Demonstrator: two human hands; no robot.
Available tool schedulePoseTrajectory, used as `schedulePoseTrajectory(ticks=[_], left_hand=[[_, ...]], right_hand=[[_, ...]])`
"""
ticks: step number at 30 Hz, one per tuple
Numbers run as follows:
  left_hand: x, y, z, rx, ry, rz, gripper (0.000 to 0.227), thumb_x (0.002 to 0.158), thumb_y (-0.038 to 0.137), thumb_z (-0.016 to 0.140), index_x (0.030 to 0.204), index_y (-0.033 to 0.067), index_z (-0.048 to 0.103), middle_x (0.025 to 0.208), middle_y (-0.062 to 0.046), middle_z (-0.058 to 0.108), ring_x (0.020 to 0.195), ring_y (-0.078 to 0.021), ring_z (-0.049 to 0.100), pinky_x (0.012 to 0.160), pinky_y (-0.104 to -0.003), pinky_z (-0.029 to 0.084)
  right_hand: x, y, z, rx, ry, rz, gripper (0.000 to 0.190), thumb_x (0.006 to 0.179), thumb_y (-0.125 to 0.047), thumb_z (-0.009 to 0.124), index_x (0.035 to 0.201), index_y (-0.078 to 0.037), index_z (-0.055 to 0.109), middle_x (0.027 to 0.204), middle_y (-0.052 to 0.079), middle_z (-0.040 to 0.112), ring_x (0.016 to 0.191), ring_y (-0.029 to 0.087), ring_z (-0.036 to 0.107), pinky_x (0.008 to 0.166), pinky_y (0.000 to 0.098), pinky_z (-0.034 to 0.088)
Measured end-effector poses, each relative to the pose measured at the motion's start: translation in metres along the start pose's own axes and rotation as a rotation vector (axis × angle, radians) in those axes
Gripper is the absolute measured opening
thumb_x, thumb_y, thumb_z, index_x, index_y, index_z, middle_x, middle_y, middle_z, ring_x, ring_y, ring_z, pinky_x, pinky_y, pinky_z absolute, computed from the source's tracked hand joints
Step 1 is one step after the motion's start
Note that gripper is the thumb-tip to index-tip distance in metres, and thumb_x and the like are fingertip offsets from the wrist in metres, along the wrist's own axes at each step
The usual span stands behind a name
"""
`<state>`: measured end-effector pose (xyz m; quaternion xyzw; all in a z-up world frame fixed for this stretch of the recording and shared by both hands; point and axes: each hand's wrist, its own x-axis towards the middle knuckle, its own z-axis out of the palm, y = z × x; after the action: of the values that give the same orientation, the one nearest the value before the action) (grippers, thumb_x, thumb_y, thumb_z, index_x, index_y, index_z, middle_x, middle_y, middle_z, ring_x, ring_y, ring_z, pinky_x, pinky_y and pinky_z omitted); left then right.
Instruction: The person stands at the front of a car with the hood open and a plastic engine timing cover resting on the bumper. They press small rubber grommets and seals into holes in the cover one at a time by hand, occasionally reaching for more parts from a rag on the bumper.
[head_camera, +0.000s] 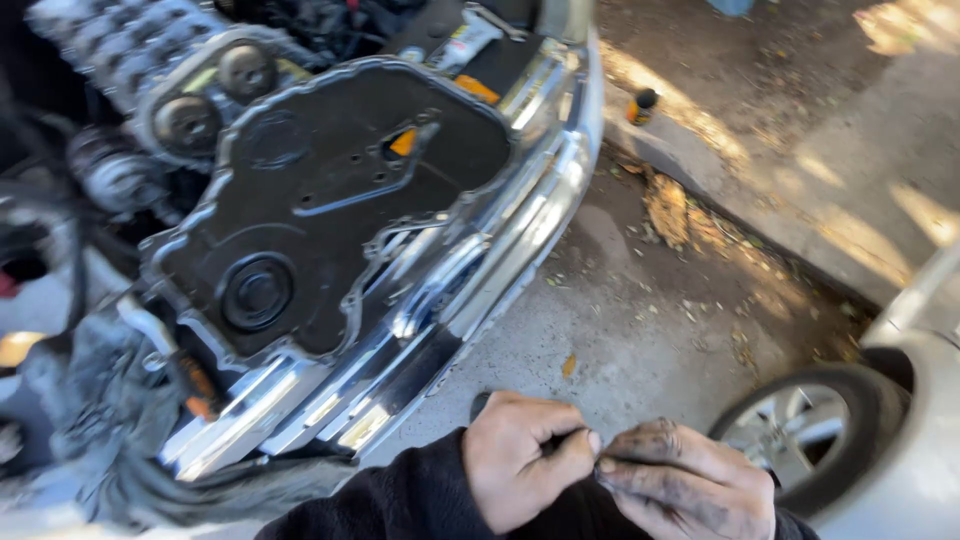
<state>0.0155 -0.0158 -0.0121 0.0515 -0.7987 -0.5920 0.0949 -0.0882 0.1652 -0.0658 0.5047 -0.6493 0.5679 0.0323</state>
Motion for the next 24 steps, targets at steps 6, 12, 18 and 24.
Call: schedulePoseTrajectory(ticks=[6, 12, 18, 24], left_hand=[[-0.044, -0.019, -0.022, 0.048, 0.104, 0.060, 0.008, 0.090, 0.006, 0.076, 0.096, 0.0012, 0.073, 0.084, -0.010, 0.073, 0.068, -0.0252, 0.069, 0.066, -0.032, 0.055], [-0.098, -0.033, -0.039, 0.266, 0.349, -0.025, 0.009, 0.088, -0.001, 0.073, 0.098, 0.0012, 0.072, 0.087, -0.011, 0.071, 0.072, -0.0251, 0.069, 0.068, -0.034, 0.058], [-0.199, -0.108, -0.165, 0.866, 1.024, -0.494, 0.012, 0.090, 0.022, 0.079, 0.091, 0.0095, 0.078, 0.082, -0.001, 0.070, 0.054, -0.0139, 0.063, 0.050, -0.029, 0.052], [-0.270, -0.167, -0.278, 1.129, 1.121, -0.786, 0.017, 0.095, 0.021, 0.073, 0.099, 0.0084, 0.083, 0.093, -0.005, 0.066, 0.068, -0.0256, 0.063, 0.062, -0.039, 0.054]], right_hand=[[-0.037, 0.064, 0.018, 0.138, -0.172, 0.247, 0.020, 0.054, -0.011, 0.090, 0.073, -0.011, 0.084, 0.079, 0.002, 0.085, 0.079, 0.012, 0.086, 0.078, 0.0223, 0.067], [-0.025, 0.096, 0.082, 0.291, -0.366, 0.213, 0.015, 0.061, -0.009, 0.089, 0.073, -0.014, 0.082, 0.076, 0.001, 0.087, 0.064, 0.005, 0.085, 0.053, 0.0136, 0.064], [-0.069, 0.350, 0.110, 1.097, -1.373, 0.721, 0.033, 0.098, -0.007, 0.064, 0.128, -0.001, 0.076, 0.123, 0.023, 0.085, 0.115, 0.035, 0.080, 0.104, 0.0488, 0.060], [-0.052, 0.541, 0.152, 1.020, -1.427, 0.648, 0.033, 0.096, -0.008, 0.066, 0.127, -0.004, 0.077, 0.121, 0.020, 0.087, 0.114, 0.033, 0.082, 0.104, 0.0470, 0.061]])
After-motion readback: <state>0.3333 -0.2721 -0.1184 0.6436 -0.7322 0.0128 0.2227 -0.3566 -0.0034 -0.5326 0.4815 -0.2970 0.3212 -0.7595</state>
